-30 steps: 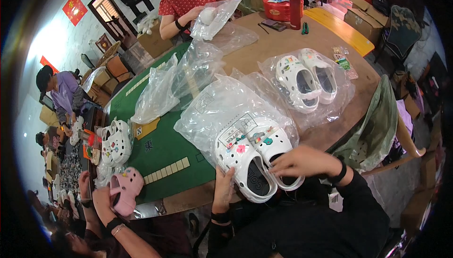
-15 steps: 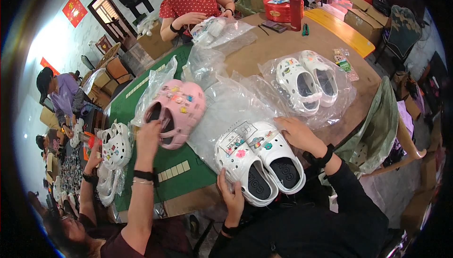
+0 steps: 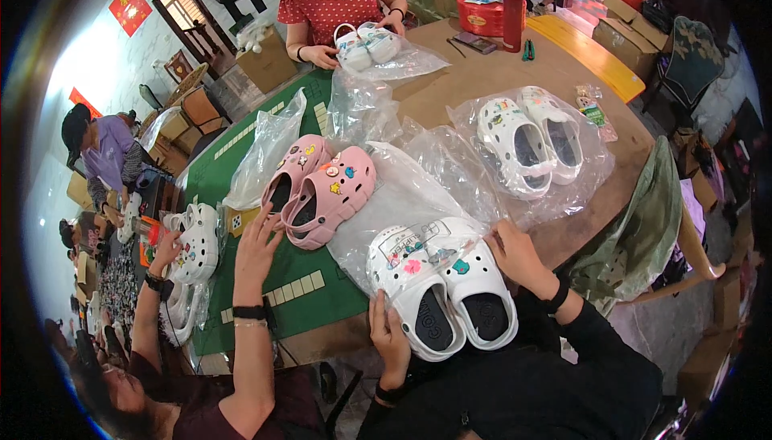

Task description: Packing decorated clogs into plastic bags at a shared workspace.

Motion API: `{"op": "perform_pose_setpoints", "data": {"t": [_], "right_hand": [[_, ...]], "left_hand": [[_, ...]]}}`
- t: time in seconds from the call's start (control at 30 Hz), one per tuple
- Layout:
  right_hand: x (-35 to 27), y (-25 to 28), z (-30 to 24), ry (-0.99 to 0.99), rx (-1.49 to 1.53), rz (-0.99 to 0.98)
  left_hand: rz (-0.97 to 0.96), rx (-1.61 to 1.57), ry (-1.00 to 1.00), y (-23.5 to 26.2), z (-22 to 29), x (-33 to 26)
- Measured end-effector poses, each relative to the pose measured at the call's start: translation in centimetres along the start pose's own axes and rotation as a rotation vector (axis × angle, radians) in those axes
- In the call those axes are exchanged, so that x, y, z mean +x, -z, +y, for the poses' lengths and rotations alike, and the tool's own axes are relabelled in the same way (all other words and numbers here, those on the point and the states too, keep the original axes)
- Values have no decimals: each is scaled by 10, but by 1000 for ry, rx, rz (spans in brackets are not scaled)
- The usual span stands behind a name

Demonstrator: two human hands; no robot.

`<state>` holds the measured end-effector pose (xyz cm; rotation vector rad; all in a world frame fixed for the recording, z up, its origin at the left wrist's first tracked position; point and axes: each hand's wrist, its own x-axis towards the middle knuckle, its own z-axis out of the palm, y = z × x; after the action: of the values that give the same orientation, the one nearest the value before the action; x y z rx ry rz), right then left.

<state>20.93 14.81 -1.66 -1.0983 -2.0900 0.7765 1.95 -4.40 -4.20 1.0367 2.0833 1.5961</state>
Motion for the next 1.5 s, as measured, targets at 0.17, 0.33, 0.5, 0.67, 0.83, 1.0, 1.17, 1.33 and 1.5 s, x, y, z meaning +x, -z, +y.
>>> {"op": "perform_pose_setpoints", "data": {"t": [0.17, 0.33, 0.5, 0.67, 0.83, 1.0, 1.17, 1.33, 1.5], "right_hand": [[-5, -1, 7, 33, -82, -20], [6, 0, 7, 111, -448, -89], [15, 1, 2, 264, -561, -2], [26, -7, 4, 444, -530, 118], [35, -8, -10, 625, -416, 149], [43, -12, -20, 666, -402, 164], [42, -14, -20, 749, -324, 187], [26, 1, -13, 894, -387, 168], [12, 3, 1, 515, -459, 135]], "left_hand": [[-42, 335, -268, 14, -4, 5], [-66, 550, -382, 21, 8, 7], [101, 625, -432, 14, 20, 8], [134, 533, -352, 16, 8, 16], [77, 603, -406, 18, 16, 29], [89, 637, -573, 11, 23, 35], [125, 580, -703, 8, 31, 38], [-28, 546, -837, 14, 28, 14], [-74, 519, -838, 19, 21, 15]]}}
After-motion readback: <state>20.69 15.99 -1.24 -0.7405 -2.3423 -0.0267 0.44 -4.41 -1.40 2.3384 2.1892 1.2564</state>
